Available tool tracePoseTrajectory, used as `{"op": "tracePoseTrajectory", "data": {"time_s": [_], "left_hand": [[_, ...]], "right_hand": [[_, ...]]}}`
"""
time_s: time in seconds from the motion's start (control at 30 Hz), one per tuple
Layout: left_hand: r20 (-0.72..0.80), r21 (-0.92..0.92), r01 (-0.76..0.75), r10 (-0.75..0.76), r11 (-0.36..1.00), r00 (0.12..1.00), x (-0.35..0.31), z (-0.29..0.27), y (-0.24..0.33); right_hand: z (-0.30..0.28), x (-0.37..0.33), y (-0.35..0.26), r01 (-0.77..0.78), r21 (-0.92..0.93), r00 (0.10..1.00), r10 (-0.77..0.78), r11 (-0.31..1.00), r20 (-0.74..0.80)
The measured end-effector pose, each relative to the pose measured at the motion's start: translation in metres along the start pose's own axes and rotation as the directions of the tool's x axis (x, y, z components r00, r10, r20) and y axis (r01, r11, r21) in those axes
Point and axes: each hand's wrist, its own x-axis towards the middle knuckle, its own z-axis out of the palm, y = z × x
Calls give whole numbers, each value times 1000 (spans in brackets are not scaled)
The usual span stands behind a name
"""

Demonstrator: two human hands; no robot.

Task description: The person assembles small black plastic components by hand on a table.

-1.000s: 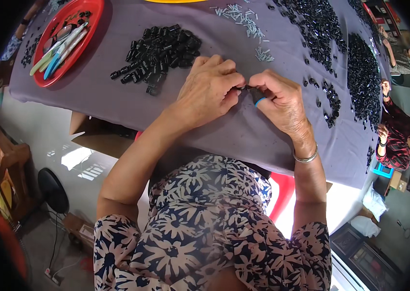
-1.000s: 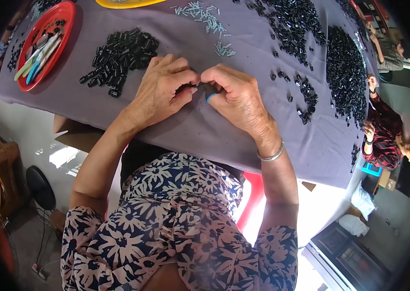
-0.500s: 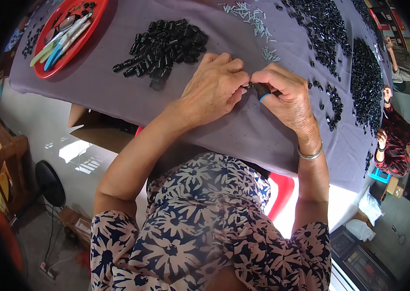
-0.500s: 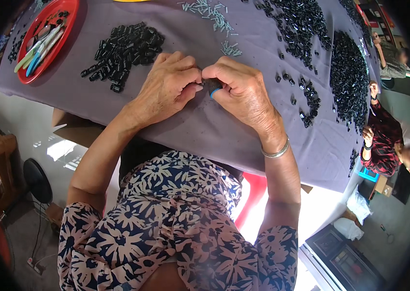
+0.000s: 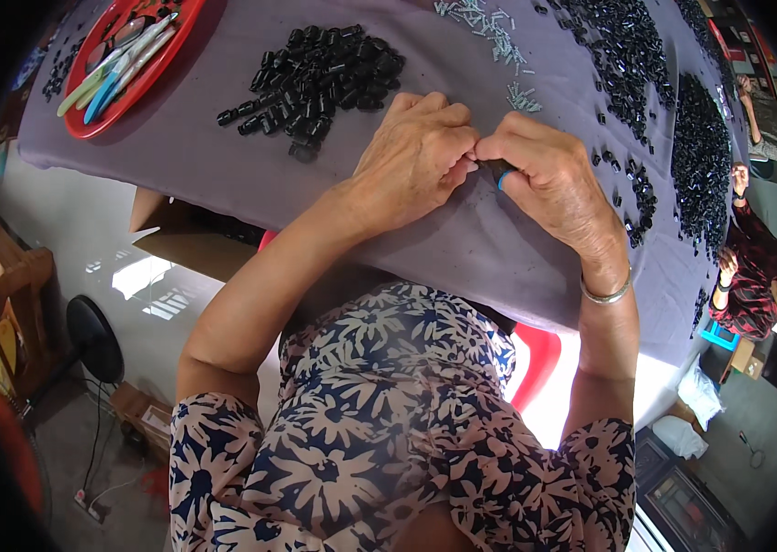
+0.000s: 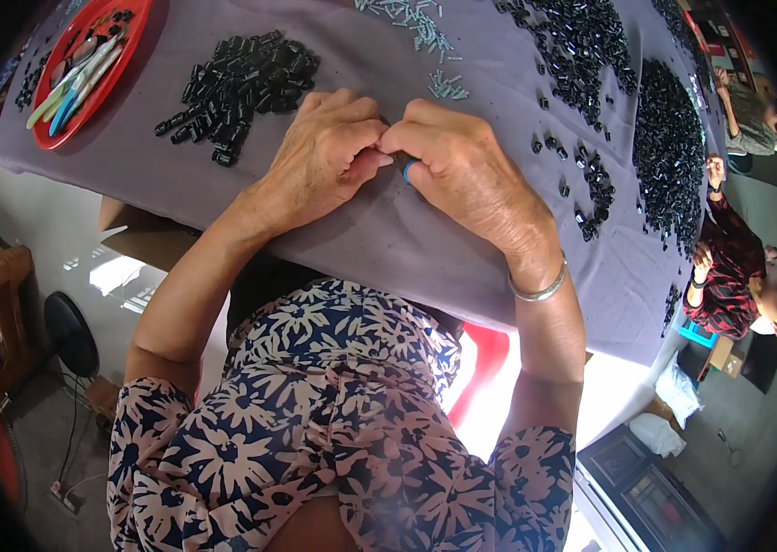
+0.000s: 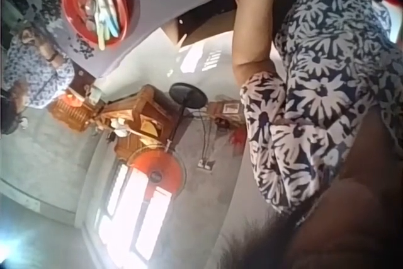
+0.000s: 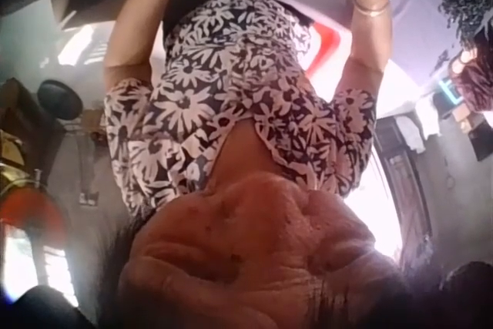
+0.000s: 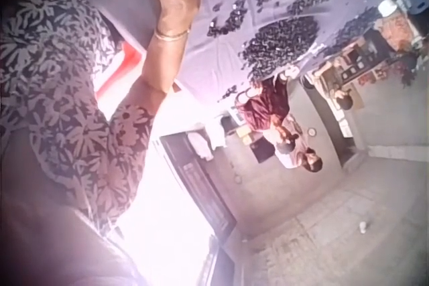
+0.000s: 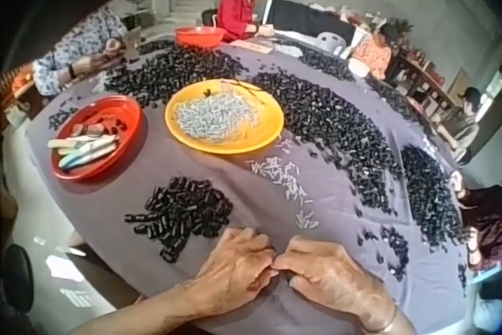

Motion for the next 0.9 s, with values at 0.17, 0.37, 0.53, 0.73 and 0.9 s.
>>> {"op": "tracePoseTrajectory", "data": {"time_s": [0.17,0.37,0.53,0.73,0.9], "left_hand": [[35,2,4,-4,1000,999,0,1,2],[15,20,12,-13,1000,1000,-1,-1,1],[-10,-163,74,-76,984,997,2,-2,6],[-17,-186,60,-64,981,998,3,2,2],[54,-224,168,-160,960,986,5,-3,4]], "right_hand": [[11,-16,8,-148,113,975,164,983,-152],[16,-15,3,-124,108,974,142,986,-179],[19,-13,-4,-93,76,975,106,993,-193],[25,-13,-9,-84,23,975,87,996,-205],[20,-14,-10,-104,38,979,109,994,-174]]}}
